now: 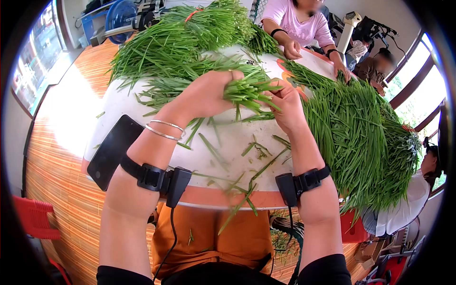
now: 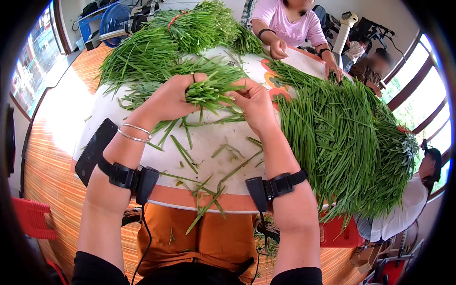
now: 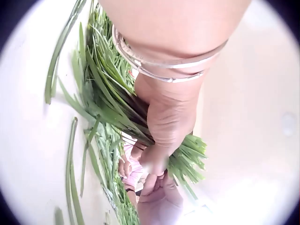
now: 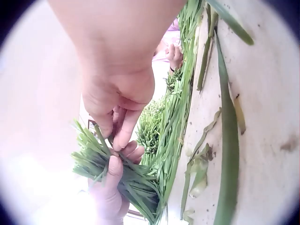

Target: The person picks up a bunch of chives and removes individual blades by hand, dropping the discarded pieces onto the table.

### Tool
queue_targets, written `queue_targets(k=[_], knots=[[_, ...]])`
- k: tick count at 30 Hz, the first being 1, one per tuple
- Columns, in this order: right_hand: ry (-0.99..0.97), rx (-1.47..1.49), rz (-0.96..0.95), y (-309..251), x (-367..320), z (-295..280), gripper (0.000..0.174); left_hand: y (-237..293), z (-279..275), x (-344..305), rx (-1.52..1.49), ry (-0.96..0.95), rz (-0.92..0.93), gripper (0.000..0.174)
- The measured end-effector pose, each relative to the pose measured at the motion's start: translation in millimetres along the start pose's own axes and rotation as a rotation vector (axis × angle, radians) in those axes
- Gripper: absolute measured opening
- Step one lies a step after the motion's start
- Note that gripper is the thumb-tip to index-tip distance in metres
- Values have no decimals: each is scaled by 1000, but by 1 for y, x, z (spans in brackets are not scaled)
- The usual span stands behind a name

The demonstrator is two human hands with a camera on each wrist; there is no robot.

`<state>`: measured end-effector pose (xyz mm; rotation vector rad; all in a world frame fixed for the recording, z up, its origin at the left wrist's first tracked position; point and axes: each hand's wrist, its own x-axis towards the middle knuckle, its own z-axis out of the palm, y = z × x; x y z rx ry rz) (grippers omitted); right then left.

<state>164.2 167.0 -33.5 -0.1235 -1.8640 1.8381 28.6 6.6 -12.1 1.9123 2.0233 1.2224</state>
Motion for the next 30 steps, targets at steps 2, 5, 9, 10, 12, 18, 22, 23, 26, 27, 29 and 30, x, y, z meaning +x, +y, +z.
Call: queue_targets(k=[2,5,9,10,12,18,22,23,26,27,29,30], knots=[[-6,64,9,-3,-2,6,14,-4,3,-1,-29,32,-18,26],[-3,-66,55,-12,-2,4,13,-8,4,0,1,108,-29,27],[-38,-962,151,-13,-4,-12,10,-14,2,-1,32,207,-91,35],[-37,-963,150,-10,-4,-17,10,-17,1,-1,76,242,-117,39],[-142,-1150,177,-6,-6,-24,12,-13,-4,0,141,233,-160,43],[-138,-1245,52,5,-3,-27,11,-20,-5,0,65,432,-155,42],[-58,-1100,-20,2,3,-29,12,-19,-8,1,69,421,-148,38],[56,-855,47,-5,5,-28,14,-22,-7,2,124,469,-141,38],[220,-387,147,-14,6,-29,19,-25,-5,1,100,488,-172,38],[237,-156,108,-13,5,-29,21,-21,-7,2,80,440,-189,39],[215,123,59,-10,6,-31,25,-24,-4,2,92,423,-166,40],[213,126,60,-9,6,-32,25,-24,-4,2,111,407,-147,42]])
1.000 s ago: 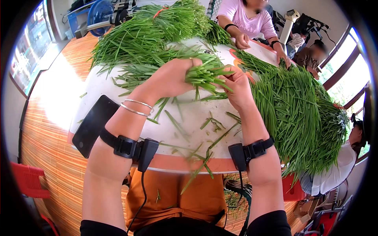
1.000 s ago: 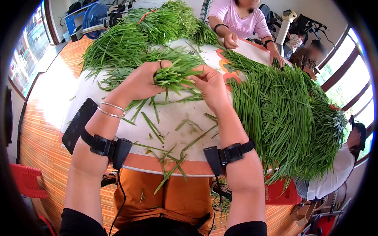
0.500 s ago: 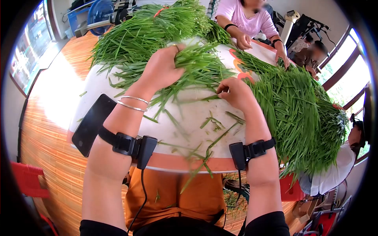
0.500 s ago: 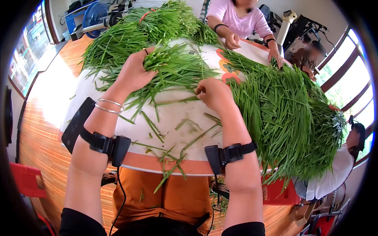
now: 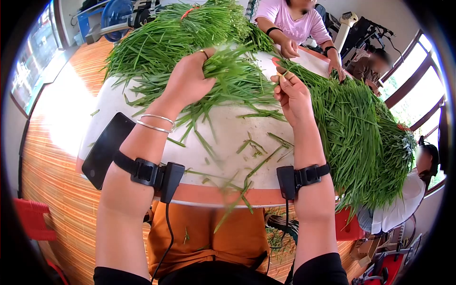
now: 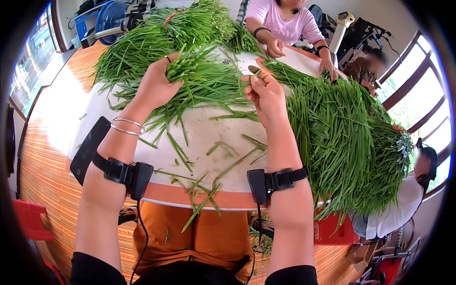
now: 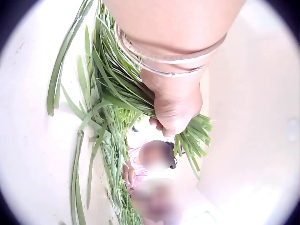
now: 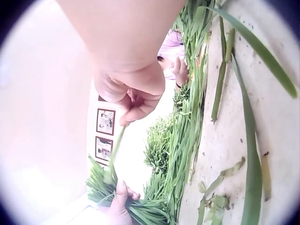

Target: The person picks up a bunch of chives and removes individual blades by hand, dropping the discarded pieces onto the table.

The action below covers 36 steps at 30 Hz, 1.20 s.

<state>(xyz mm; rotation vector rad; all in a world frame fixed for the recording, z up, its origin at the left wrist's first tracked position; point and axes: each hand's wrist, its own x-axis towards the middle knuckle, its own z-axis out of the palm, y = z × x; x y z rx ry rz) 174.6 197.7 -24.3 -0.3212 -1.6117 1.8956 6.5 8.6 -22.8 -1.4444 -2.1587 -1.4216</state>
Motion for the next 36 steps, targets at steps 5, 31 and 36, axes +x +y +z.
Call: queue_targets(k=[5,31,36], knots=[[-85,-43,22,0,-2,4,20,11,-5,-4,-2,-103,-67,43],[-256,-407,157,11,-10,23,22,-12,-3,2,312,38,175,47],[-27,-606,77,4,-7,21,21,-2,-6,7,139,88,462,36]])
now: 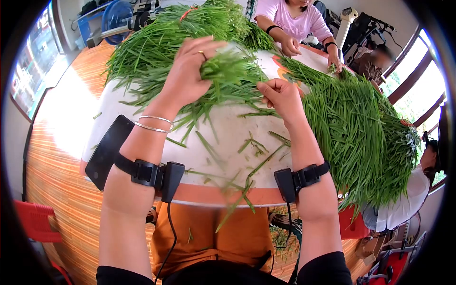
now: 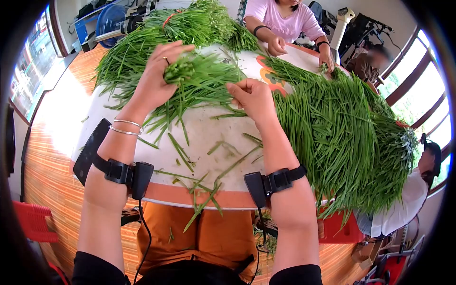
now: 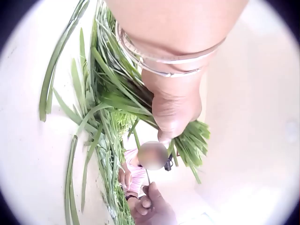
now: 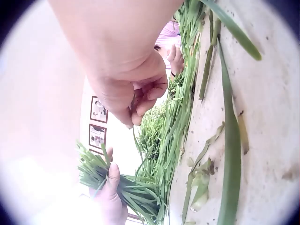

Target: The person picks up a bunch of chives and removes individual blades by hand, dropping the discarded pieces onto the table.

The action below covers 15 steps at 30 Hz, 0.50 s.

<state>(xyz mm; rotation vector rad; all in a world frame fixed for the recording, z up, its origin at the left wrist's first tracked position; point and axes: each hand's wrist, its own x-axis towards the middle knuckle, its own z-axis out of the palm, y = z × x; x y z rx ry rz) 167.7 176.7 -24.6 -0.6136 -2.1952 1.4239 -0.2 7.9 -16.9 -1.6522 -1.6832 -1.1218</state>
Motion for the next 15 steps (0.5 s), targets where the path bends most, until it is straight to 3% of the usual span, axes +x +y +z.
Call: queue_targets(k=[1,2,4,6,8,9,11,15], knots=[[-24,-24,6,-2,-2,0,19,1,4,3,-215,-88,27,39],[-22,-24,6,-1,-3,3,19,2,7,0,-216,-87,29,39],[-188,159,-125,3,-4,8,17,5,14,-11,-259,-356,-128,44],[-238,200,-162,4,-2,7,15,8,13,-13,-197,-332,-144,46],[-138,120,-126,-3,-4,2,13,12,6,-8,-307,-406,-419,42],[-137,119,-123,-8,-7,-2,13,12,5,-8,-309,-407,-420,42],[-17,-560,-198,-16,-15,-12,15,11,2,-7,-251,-280,-418,39],[-151,-911,-141,0,-15,-30,18,10,1,-7,-229,-232,-394,38]])
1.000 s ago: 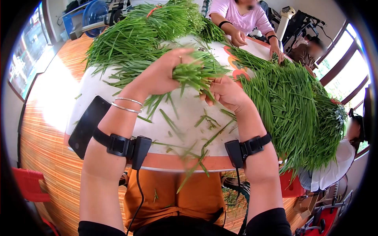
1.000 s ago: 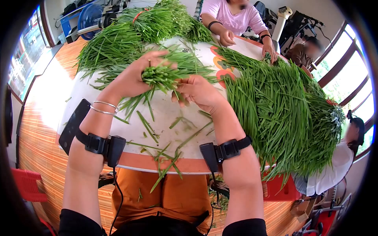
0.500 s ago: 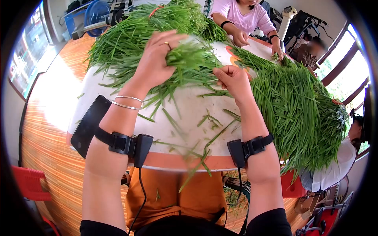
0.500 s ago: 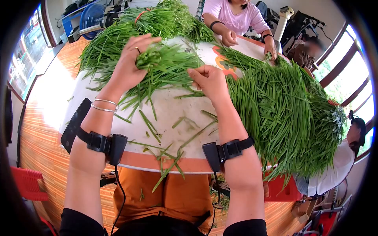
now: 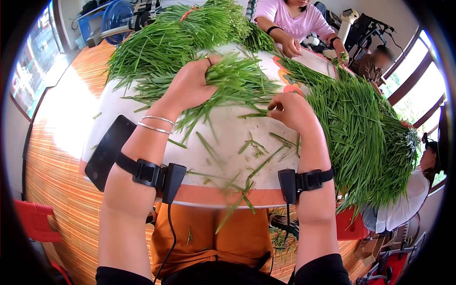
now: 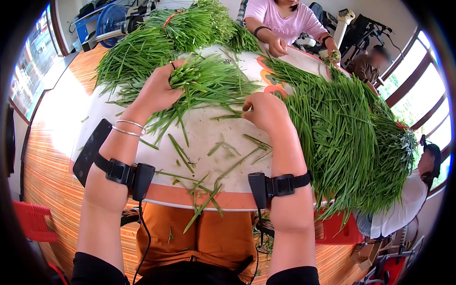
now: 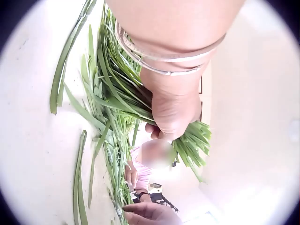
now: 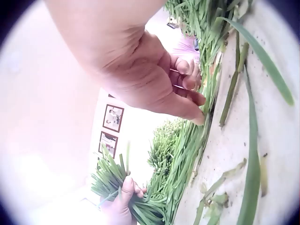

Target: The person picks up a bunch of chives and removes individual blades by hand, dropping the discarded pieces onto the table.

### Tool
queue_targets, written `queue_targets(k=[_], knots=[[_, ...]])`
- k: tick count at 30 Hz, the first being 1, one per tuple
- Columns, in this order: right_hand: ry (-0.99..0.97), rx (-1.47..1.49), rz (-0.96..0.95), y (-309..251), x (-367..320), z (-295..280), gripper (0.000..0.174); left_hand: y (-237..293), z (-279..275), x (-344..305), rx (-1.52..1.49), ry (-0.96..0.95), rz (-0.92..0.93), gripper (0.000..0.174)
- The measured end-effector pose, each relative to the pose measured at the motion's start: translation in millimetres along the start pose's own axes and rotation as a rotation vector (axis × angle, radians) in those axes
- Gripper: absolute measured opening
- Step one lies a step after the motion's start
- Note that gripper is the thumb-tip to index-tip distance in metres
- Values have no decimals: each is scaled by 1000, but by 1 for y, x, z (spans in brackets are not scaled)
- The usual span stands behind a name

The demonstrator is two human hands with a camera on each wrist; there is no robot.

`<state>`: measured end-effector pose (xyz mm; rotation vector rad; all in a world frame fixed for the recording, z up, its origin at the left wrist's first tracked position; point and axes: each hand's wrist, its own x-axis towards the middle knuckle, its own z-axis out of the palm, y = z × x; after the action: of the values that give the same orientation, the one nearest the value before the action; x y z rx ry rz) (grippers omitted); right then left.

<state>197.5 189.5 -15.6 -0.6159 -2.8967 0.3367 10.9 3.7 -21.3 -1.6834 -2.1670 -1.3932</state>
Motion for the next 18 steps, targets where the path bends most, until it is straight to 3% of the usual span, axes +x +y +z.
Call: queue_targets(k=[3,5,10,12,16,18], knots=[[6,-67,-35,5,0,4,19,-8,3,2,9,65,22,39],[-38,-67,7,1,2,3,19,-11,3,3,10,41,-109,46],[-101,-16,3,5,7,0,19,-12,3,3,107,109,-94,47],[-253,643,-60,1,5,-6,19,-15,3,5,40,146,-96,47],[-406,879,-50,-11,-3,-22,16,-16,3,5,42,167,-126,46],[-505,988,-174,-7,-3,-21,16,-18,3,5,65,206,-76,47]])
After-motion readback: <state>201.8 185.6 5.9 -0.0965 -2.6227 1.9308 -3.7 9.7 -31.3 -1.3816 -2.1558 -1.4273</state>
